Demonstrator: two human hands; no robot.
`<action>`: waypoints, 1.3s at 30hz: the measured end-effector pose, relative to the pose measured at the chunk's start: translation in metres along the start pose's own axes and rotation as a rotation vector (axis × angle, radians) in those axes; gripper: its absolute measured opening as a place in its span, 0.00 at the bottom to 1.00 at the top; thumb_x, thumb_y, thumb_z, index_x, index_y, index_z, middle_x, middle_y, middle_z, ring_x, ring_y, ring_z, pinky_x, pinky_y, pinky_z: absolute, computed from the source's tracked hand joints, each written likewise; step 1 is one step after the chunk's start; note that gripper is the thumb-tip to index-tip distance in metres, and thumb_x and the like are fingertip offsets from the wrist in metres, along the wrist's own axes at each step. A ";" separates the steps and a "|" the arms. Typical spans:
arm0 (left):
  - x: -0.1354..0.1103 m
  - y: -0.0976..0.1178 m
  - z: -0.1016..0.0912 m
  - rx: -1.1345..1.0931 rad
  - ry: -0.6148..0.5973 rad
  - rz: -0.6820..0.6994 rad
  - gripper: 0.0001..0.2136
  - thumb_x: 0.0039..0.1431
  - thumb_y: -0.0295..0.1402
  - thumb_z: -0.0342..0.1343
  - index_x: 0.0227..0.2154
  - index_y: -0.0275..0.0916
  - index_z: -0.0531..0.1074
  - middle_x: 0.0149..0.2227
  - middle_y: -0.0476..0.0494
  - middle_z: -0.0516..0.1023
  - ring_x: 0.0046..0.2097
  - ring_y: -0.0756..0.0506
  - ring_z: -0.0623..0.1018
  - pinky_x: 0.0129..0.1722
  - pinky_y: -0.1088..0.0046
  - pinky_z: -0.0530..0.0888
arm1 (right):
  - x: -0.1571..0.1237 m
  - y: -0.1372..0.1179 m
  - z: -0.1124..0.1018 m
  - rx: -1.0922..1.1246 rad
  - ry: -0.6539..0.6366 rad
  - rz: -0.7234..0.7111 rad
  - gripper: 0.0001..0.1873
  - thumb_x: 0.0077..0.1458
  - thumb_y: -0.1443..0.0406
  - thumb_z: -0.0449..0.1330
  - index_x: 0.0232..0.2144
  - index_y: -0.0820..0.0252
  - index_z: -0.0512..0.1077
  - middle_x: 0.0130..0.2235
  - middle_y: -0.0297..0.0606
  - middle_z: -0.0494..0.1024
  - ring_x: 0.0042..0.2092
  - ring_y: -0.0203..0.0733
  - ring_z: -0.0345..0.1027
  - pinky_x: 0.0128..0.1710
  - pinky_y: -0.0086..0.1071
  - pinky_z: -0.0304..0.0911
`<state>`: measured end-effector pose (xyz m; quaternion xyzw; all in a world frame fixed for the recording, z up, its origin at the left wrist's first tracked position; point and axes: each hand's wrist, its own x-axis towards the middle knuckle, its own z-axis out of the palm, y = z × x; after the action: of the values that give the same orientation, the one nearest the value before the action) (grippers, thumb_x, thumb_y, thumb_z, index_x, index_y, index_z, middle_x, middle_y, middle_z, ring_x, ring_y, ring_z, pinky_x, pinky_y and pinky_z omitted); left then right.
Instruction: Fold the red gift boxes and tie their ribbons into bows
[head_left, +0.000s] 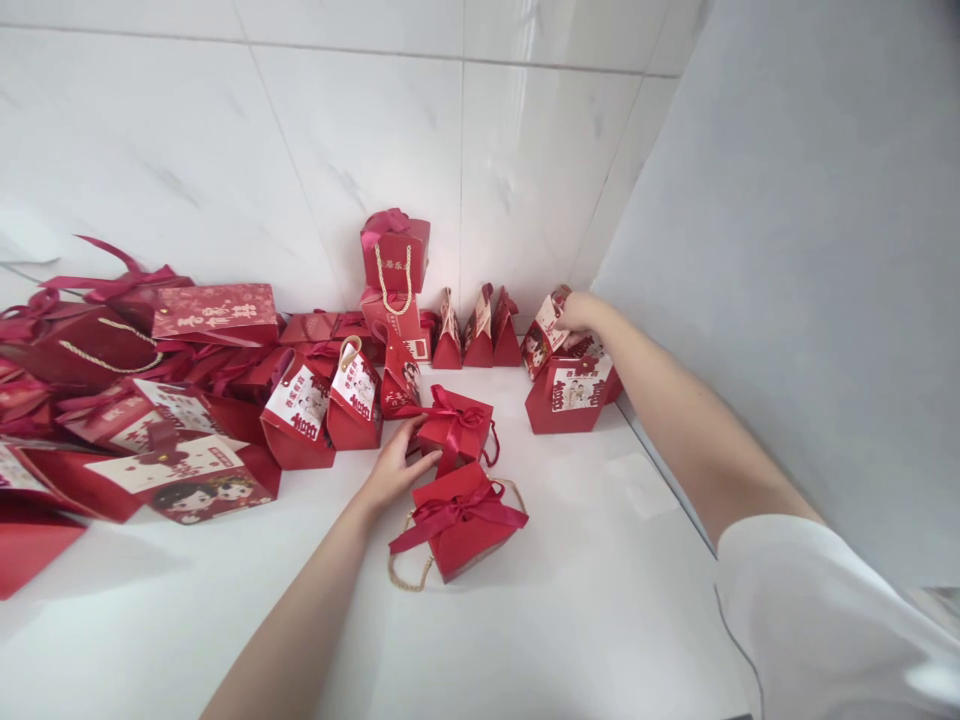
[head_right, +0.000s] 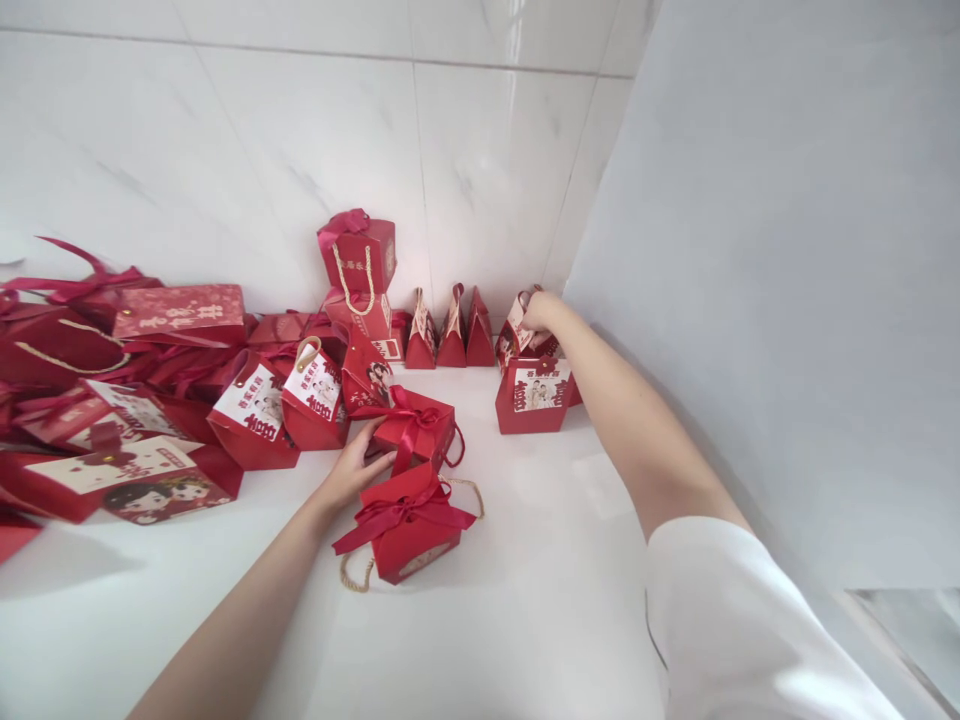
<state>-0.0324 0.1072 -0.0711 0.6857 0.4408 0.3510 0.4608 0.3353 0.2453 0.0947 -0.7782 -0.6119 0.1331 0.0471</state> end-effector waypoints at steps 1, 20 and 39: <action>0.000 -0.001 0.000 -0.009 -0.007 0.000 0.32 0.58 0.44 0.60 0.62 0.39 0.58 0.57 0.33 0.71 0.57 0.36 0.74 0.59 0.56 0.70 | 0.003 -0.001 -0.002 0.001 0.019 0.012 0.17 0.55 0.65 0.65 0.44 0.73 0.74 0.30 0.51 0.80 0.38 0.52 0.78 0.37 0.37 0.72; -0.001 0.009 0.001 -0.020 -0.012 -0.015 0.33 0.58 0.45 0.60 0.62 0.39 0.57 0.54 0.34 0.74 0.55 0.36 0.76 0.56 0.57 0.73 | -0.084 0.071 -0.026 0.321 0.120 -0.352 0.28 0.59 0.48 0.58 0.57 0.50 0.68 0.57 0.40 0.74 0.52 0.48 0.72 0.50 0.38 0.68; -0.001 0.009 0.007 -0.014 0.007 0.051 0.35 0.53 0.44 0.64 0.61 0.38 0.58 0.57 0.32 0.71 0.57 0.35 0.75 0.56 0.56 0.72 | -0.087 0.030 0.073 -0.081 0.704 0.004 0.21 0.65 0.59 0.50 0.53 0.69 0.66 0.52 0.59 0.72 0.51 0.59 0.67 0.46 0.45 0.63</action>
<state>-0.0238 0.1027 -0.0651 0.6921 0.4223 0.3682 0.4550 0.3255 0.1475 0.0307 -0.7787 -0.5617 -0.1675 0.2237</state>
